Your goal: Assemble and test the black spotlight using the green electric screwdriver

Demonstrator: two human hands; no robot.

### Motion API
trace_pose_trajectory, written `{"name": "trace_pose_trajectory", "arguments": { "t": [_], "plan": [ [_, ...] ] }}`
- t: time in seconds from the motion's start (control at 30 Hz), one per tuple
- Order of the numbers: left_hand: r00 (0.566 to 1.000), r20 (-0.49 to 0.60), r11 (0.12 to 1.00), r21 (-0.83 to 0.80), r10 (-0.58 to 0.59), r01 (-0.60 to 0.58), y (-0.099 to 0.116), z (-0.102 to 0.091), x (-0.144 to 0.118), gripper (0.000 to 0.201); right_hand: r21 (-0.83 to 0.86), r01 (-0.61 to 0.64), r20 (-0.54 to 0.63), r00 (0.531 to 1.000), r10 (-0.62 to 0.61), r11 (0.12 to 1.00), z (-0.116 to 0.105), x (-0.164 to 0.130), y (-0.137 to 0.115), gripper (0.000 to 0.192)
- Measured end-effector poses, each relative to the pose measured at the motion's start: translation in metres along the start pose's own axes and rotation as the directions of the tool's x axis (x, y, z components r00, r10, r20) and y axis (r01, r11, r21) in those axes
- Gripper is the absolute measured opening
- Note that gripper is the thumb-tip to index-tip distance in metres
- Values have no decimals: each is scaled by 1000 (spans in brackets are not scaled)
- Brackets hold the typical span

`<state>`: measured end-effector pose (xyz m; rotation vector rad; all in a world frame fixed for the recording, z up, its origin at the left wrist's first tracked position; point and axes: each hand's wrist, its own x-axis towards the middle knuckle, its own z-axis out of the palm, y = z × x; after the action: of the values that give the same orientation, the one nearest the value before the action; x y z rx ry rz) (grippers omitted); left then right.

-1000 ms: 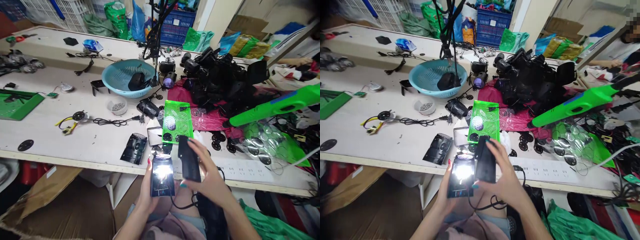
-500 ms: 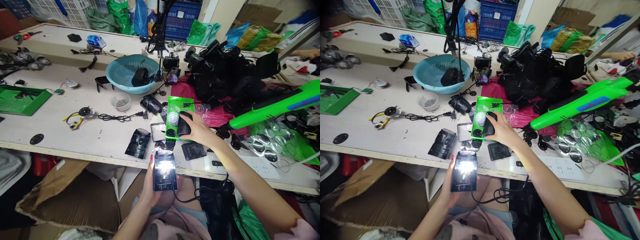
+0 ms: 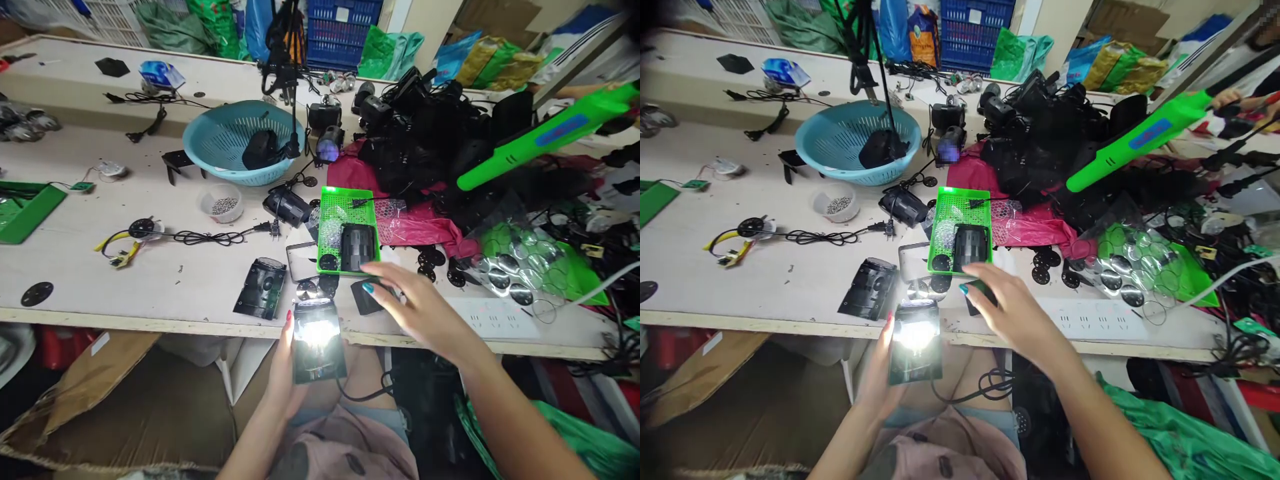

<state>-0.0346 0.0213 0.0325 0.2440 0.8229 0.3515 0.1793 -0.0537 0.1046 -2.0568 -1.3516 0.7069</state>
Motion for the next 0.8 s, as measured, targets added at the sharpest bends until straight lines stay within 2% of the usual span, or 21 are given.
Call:
{"name": "trace_pose_trajectory", "arguments": {
  "t": [0.07,0.13,0.23,0.33,0.4,0.47,0.53,0.6,0.63,0.7,0.8],
  "plan": [
    [1000,9,1000,-12,-5,6,0,0,1,48,135,-112,34,994,109,984,12,-22,-3,39],
    [1000,9,1000,-8,6,-6,-1,2,4,45,219,-179,79,983,165,959,29,-37,-4,40],
    [999,5,999,-4,43,-43,-4,5,9,44,289,-211,109,976,187,934,53,-51,-6,42],
    [998,-36,998,9,59,-59,-6,6,12,44,340,-222,103,975,199,914,63,-59,-11,41],
    [997,-49,998,27,61,-60,-7,5,13,45,365,-222,53,975,217,904,57,-63,-7,38],
    [998,-38,998,38,58,-56,-8,3,14,47,361,-228,-83,958,275,904,41,-66,8,36],
    [999,-23,998,51,45,-43,-8,1,14,49,310,-267,-277,893,355,912,19,-66,35,35],
    [999,-21,997,66,40,-39,-9,0,14,50,218,-330,-395,831,392,918,-2,-60,66,34],
    [999,-25,997,70,42,-40,-9,0,14,50,155,-356,-390,835,388,922,-10,-56,81,34],
    [998,-37,996,72,52,-49,-11,0,15,50,33,-376,-287,884,369,926,-19,-45,107,31],
    [996,-46,995,72,70,-66,-12,1,16,48,-52,-360,-166,923,348,931,-19,-32,129,23]
  ]
}}
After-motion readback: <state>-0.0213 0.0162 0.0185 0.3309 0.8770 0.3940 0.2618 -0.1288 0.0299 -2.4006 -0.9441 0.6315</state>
